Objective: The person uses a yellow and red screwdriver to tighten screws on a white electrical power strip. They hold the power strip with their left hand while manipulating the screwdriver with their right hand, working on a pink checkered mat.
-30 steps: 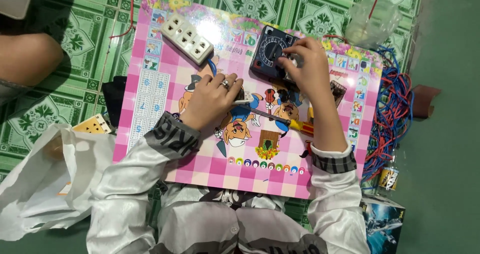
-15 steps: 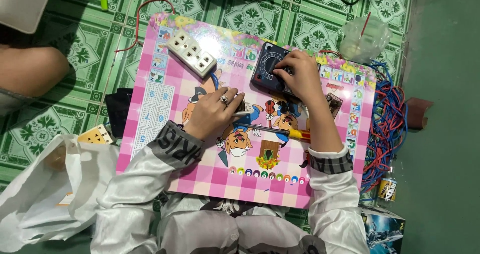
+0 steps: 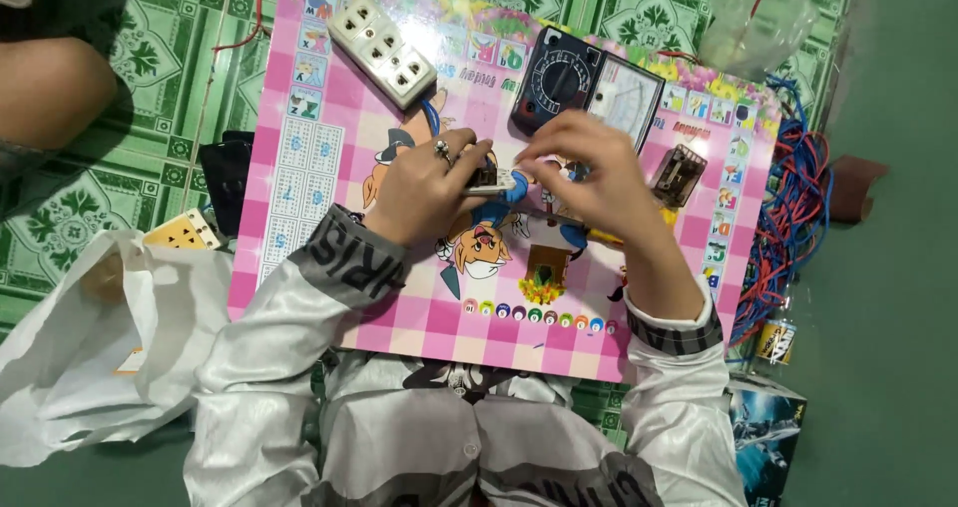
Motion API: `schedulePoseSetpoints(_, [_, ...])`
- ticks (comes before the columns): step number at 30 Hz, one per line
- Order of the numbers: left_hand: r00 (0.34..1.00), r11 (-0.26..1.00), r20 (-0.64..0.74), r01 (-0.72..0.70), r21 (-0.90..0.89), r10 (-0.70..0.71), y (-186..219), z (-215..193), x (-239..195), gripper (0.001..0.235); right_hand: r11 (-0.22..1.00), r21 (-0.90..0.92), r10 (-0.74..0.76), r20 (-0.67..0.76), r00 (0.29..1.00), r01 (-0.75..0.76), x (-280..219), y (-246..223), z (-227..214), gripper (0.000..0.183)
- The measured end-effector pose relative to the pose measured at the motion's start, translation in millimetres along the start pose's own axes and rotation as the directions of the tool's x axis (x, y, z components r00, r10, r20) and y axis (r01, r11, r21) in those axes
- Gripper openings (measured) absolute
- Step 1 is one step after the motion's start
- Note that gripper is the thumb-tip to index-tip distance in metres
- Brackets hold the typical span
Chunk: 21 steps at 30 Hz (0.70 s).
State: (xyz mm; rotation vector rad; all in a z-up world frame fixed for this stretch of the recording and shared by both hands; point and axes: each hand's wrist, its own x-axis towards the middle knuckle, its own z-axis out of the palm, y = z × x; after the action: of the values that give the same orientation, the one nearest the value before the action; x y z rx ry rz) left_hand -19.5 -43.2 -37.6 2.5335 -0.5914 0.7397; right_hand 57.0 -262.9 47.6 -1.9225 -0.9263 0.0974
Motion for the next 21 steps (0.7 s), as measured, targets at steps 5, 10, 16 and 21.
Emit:
schedulePoseSetpoints(5, [0.997,0.995,-0.042,-0.073,-0.071,0.07,-8.4,0.8,0.2,0.046,0.952,-0.277,-0.106,0.107,0.988,0.133,-6.2,-0.8,23.1,0.003])
schedulePoseSetpoints(10, [0.995,0.993,-0.048,-0.093,-0.071,0.089,-10.2,0.5,-0.9,0.045,0.914,-0.375,-0.122,0.109,0.986,0.155,-10.5,17.0,34.3,0.003])
schedulePoseSetpoints(16, [0.997,0.995,-0.023,-0.069,-0.076,0.067,-9.8,1.0,-1.8,0.047,0.858,-0.481,-0.135,0.129,0.982,0.181,-10.3,10.8,37.2,0.003])
schedulePoseSetpoints(21, [0.998,0.997,-0.024,-0.058,-0.051,0.056,-9.9,5.7,-3.7,0.048,0.836,-0.522,-0.129,0.114,0.985,0.17,-10.1,8.5,39.9,0.004])
